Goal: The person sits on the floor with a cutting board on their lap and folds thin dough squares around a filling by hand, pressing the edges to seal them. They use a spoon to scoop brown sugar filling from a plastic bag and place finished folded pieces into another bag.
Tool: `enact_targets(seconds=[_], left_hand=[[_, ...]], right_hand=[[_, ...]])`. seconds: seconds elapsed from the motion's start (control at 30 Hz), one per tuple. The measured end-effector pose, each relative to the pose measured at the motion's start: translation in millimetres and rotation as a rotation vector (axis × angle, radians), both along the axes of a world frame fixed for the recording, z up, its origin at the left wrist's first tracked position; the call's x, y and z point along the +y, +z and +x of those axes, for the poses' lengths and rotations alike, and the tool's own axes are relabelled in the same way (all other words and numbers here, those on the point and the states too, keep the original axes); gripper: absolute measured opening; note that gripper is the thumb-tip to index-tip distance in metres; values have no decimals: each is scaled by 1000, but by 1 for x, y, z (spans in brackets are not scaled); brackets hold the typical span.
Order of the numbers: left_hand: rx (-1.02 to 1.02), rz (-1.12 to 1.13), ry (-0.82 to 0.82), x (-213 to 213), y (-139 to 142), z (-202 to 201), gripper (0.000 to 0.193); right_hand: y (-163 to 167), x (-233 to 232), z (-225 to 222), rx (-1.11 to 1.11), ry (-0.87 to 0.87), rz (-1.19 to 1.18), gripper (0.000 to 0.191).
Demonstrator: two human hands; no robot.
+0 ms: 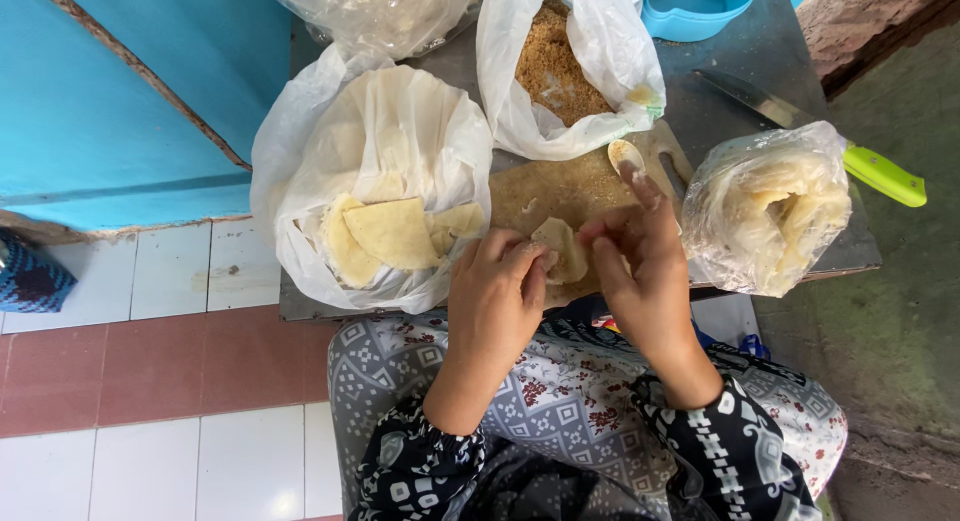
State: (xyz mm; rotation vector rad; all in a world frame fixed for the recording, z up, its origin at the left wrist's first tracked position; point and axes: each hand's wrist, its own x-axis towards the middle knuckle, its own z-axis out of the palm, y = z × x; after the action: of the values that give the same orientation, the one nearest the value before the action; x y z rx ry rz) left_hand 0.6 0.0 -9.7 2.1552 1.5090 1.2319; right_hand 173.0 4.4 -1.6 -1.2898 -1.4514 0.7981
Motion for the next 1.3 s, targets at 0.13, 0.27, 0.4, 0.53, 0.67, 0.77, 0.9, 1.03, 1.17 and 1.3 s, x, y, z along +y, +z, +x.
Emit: enact_targets(seconds=[0.13,0.27,0.4,0.53,0.67,0.77,0.9,1.03,1.17,1.3], left_hand=[[-13,-13,3,0,-1,0,20],[-62,-21,1,2,-2,1,24],[-54,-18,-7,2,-2,0,14],[-66,15,-15,2,-2,-1,10],[-45,12,-12,1,0,-1,10],[-45,34,-20,1,1,-1,11],[-31,1,-22,1,0,-2,10],[-32,10,-31,2,-2,-2,11],[-27,4,-25,2,-2,-1,12],[-29,-10,-33,2,0,-2,18]], right_hand=[[-8,6,-3,141,119,15,68],[-8,5,-4,122,118,22,62],[1,-10,7,-248,40,147,61],[-3,-18,8,-419,-11,176,64],[-10,-17,1,-431,-144,117,58],[-5,-14,2,-646,-184,252,65],[6,-7,0,-773,-159,265,74],[13,-2,-6,-461,-125,10,75],[16,-1,-12,-336,-14,59,72],[17,0,-15,-256,71,109,63]])
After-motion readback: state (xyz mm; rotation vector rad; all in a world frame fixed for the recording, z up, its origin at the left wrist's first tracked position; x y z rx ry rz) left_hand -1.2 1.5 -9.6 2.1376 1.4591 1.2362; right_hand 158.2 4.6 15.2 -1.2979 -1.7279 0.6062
